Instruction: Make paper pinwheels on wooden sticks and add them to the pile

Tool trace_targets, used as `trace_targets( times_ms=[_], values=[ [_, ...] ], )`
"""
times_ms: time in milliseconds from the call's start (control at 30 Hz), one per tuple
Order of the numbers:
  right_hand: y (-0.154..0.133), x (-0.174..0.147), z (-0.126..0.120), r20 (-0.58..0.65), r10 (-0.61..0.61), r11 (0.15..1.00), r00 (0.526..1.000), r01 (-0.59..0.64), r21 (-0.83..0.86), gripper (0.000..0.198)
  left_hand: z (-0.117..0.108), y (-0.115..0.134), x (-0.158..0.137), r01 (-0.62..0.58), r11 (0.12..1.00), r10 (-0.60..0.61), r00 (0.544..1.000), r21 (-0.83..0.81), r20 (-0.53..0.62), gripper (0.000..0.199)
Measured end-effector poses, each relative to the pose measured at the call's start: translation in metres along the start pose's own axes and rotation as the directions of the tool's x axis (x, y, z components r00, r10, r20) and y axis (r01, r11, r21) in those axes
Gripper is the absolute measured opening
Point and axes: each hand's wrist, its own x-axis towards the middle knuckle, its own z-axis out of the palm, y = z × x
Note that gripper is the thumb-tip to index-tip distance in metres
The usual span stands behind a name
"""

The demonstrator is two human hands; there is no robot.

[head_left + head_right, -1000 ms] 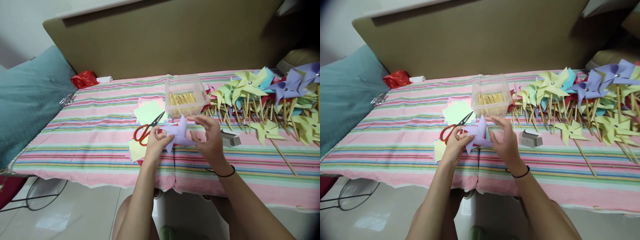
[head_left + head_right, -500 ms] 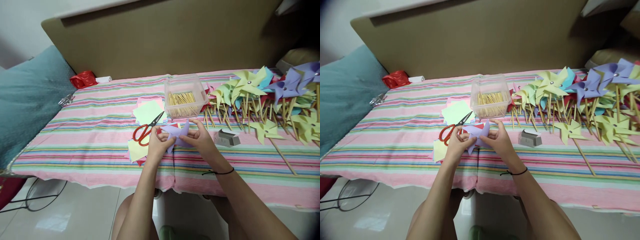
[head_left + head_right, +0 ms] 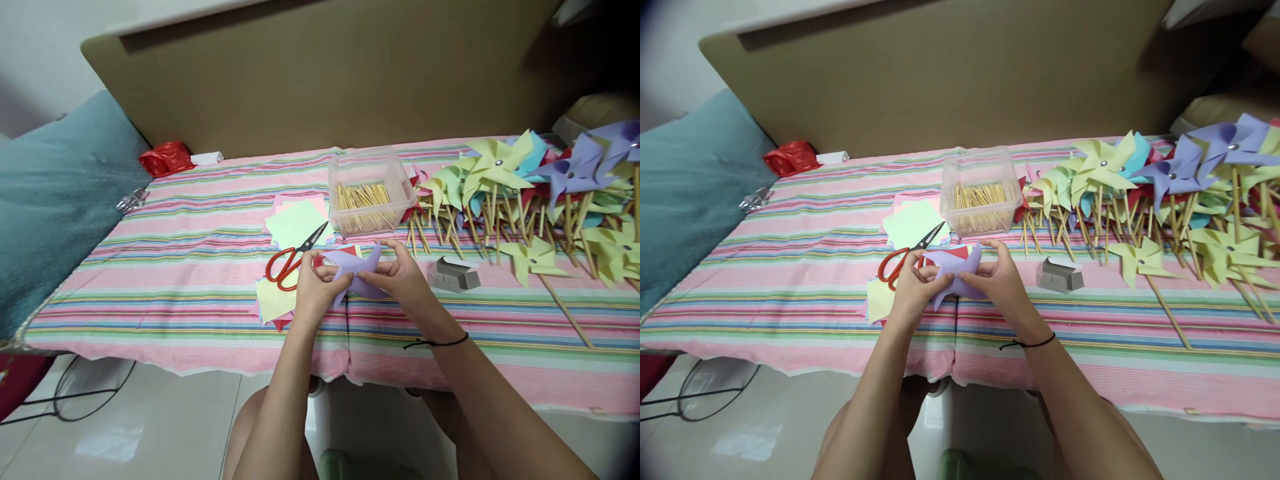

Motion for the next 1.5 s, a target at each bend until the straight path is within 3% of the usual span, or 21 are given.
trace_targets(
  times_ms=[633,800,1033,1500],
  values=[
    [0.0018,-0.0001,-0.0004,-0.001,-0.017,0.999,1.0,0.017,0.03,0.076,-0.0012,-0.0015,0.001,-0.029,0.999,0.029,1.0,0.015,-0.007,0.057],
    [0.0031,0.0004,-0.0013,0.024,-0.05,0.999,0.998,0.05,-0.022,0.077,-0.0008,-0.0019,-0.0007,-0.059,0.996,0.06,0.998,0.059,-0.009,0.053],
    [0.0006,-0.0024,0.0072,-0.033,-0.1,0.993,0.994,0.097,-0.074,0.077,0.0008,-0.004,-0.0008,-0.088,0.99,0.09,0.996,0.106,-0.009,0.051],
    [0.0031,-0.0003,0.0023,-0.004,-0.058,0.998,0.998,0.058,-0.026,0.079,0.0013,-0.0022,-0.0028,-0.078,0.993,0.079,0.997,0.086,-0.011,0.052]
  ],
)
